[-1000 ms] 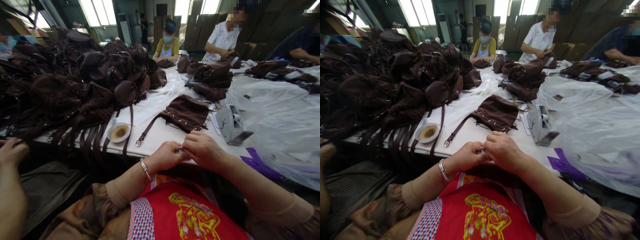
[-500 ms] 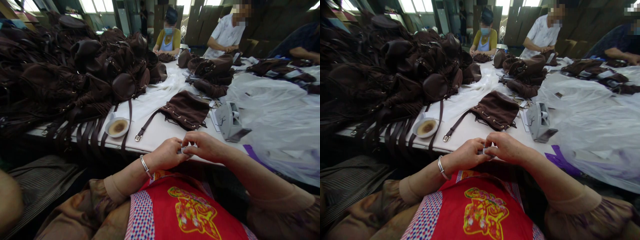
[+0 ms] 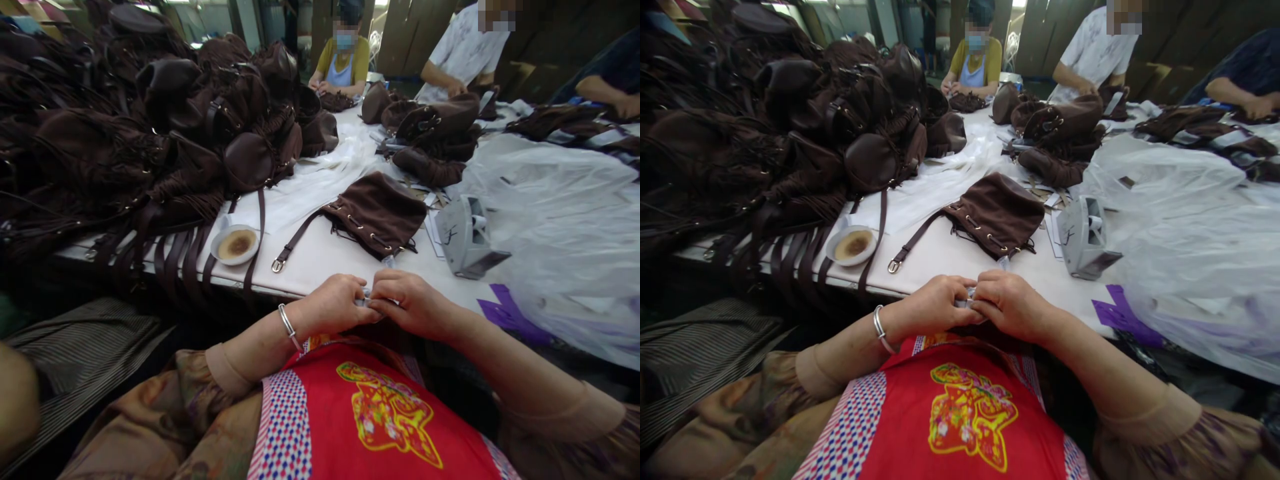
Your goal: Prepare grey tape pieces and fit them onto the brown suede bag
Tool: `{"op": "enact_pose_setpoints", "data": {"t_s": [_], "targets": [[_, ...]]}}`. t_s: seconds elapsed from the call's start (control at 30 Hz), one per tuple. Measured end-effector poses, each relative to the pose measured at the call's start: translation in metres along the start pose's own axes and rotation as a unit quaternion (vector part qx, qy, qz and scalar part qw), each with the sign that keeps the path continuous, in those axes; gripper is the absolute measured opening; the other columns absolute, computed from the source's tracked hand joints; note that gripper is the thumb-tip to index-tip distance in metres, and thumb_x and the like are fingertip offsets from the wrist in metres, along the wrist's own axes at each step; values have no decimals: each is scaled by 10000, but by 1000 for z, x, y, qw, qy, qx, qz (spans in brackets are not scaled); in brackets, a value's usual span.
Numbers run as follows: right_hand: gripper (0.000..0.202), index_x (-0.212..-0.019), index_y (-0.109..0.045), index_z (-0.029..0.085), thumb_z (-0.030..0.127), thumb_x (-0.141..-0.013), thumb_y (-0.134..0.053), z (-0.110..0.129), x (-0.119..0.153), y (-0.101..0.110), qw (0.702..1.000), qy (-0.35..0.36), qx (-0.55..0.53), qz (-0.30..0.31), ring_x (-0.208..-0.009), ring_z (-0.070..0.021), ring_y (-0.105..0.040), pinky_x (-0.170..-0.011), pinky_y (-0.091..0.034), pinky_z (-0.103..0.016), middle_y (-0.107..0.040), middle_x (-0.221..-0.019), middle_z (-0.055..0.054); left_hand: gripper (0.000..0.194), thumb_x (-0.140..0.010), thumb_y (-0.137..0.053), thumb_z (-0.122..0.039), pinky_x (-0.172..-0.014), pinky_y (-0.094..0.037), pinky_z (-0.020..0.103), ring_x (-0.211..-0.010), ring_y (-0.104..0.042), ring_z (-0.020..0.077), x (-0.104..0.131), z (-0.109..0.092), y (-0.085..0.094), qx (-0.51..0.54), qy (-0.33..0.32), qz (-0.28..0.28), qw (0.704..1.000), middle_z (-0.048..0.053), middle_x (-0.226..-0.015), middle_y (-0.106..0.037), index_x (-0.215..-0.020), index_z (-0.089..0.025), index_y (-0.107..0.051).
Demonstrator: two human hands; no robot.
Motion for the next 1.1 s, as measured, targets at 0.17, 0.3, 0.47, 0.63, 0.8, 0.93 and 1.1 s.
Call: {"op": "enact_pose_setpoints", "data": {"t_s": [0.17,0.3,0.47,0.63,0.8,0.93,1.1], "targets": [[269,-714,-571,177,218,-968,-491,10,11,-5,997,41,63,-26,-693,-155,-477,-667,-365,-293,-548,-710,-37,174,-754,-730,-342,-953,-468,287,-1204,-579,263,8,-2,3,-12,-9,45,999,92,-997,-730,-746,-168,-727],[283,-716,-583,178,224,-974,-477,13,13,-7,995,48,86,-33,-702,-163,-475,-672,-366,-307,-556,-722,-46,177,-796,-664,-291,-734,-479,228,-768,-638,153,10,-1,0,-20,-30,71,997,46,-834,-694,-693,-148,-683],[235,-772,-641,176,220,-967,-517,4,12,-2,998,34,19,-43,-732,-155,-531,-681,-410,-286,-594,-759,-50,207,-854,-634,-277,-801,-507,234,-836,-657,147,9,0,-3,12,-71,49,996,64,-988,-707,-707,-142,-688],[122,-901,-690,177,167,-925,-571,19,19,7,987,59,76,-130,-763,-178,-545,-715,-435,-323,-661,-842,-76,98,-846,-629,-178,-1043,-486,368,-1217,-581,264,9,5,5,-93,-104,-106,985,197,-1312,-591,-854,-106,-694],[184,-988,-702,189,148,-933,-530,25,37,-6,995,32,40,-81,-788,-170,-585,-717,-465,-302,-672,-906,-82,228,-877,-558,-130,-1120,-429,519,-1352,-451,317,9,12,14,-222,-135,-217,941,236,-1437,-472,-1092,-88,-624],[220,-845,-701,185,271,-957,-533,12,46,-10,996,-72,-19,-42,-764,-163,-607,-707,-473,-284,-672,-844,-65,301,-905,-476,-88,-1134,-422,519,-1402,-379,327,10,11,11,-281,-158,-209,923,223,-1494,-411,-1187,-69,-578],[452,-719,-652,175,560,-920,-528,-8,40,-22,917,-311,-218,-123,-569,-140,-529,-529,-414,-262,-600,-620,-11,318,-905,-469,-86,-1132,-416,557,-1408,-366,347,8,6,8,-296,-146,-236,914,240,-1489,-411,-1206,-62,-570]]}}
Point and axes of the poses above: each hand's wrist, its own x-axis away from the middle knuckle, its own y-axis out of the back of the hand, z = x × y, the point moved 4 cm from there along -x, towards the middle knuckle
